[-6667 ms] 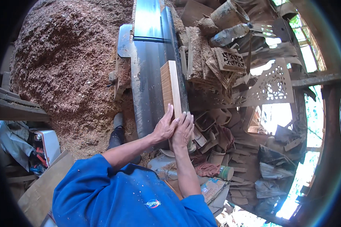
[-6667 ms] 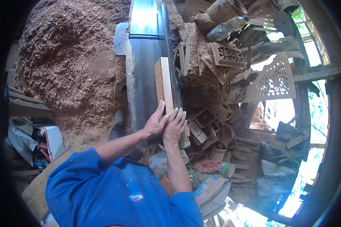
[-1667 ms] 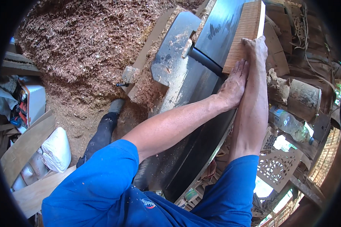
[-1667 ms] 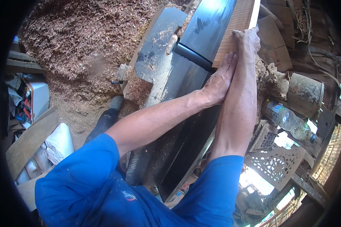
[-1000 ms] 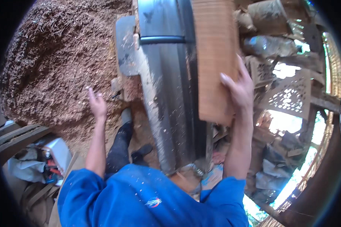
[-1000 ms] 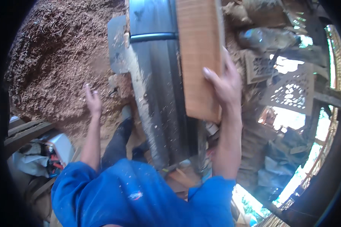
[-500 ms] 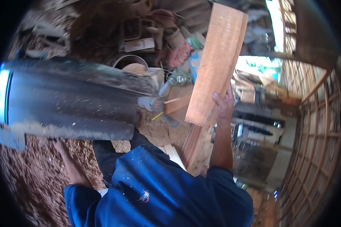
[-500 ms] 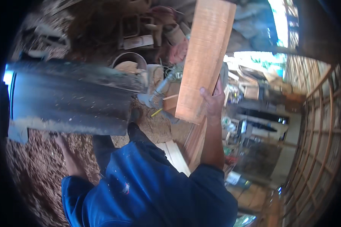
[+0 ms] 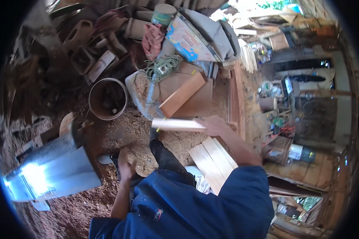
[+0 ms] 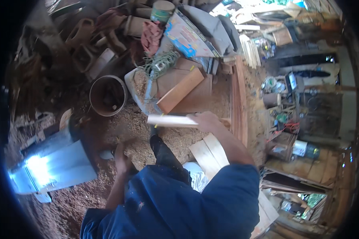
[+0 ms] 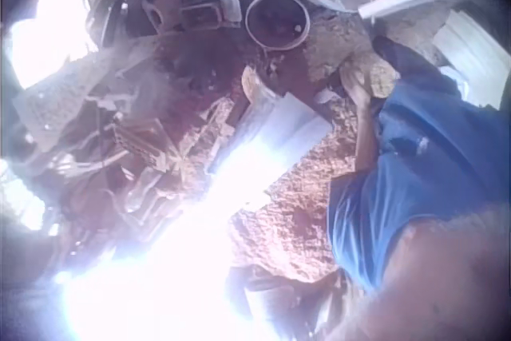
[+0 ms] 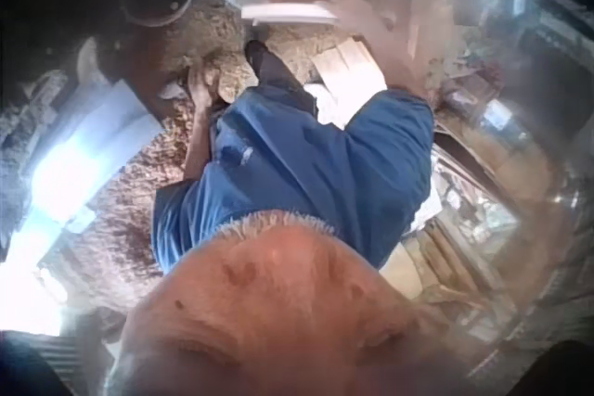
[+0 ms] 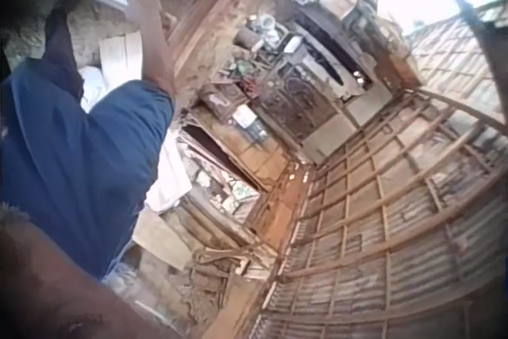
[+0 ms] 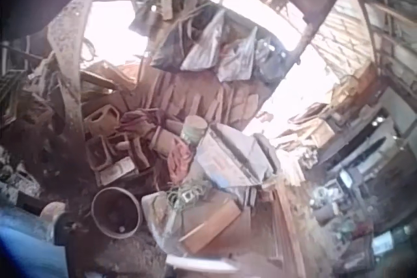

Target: The person planes a wood board using a jointer, carries it across the workshop, and uses a square and measuring tape to check another wood board on a table saw surface.

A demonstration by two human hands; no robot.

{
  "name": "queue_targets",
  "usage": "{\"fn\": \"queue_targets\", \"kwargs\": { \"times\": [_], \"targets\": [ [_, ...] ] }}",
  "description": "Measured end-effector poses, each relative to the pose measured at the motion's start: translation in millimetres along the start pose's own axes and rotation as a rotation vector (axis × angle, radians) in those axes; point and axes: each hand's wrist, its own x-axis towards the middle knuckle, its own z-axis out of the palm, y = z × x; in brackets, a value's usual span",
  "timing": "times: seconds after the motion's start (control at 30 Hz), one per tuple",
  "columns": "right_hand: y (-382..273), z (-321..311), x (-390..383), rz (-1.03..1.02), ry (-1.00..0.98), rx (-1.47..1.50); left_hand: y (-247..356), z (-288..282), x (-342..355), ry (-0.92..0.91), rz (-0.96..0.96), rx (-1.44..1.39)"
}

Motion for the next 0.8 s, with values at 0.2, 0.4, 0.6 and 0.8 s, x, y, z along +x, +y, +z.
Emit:
{"fn": "queue_targets", "kwargs": {
  "times": [0.2,0.4,0.6,0.8],
  "targets": [
    [28,11,69,-0.49,-0.089,-0.138,181,114,180,-0.689,0.365,0.175],
    [93,94,87,0.025,0.952,0.365,142,219,264,-0.819,-0.19,-0.567],
    [59,209,191,0.477,0.69,2.247,162,295,383,-0.87,-0.194,-0.308],
    [76,285,322,0.739,0.746,1.961,120,391,417,-0.579,0.364,0.754]
  ]
}}
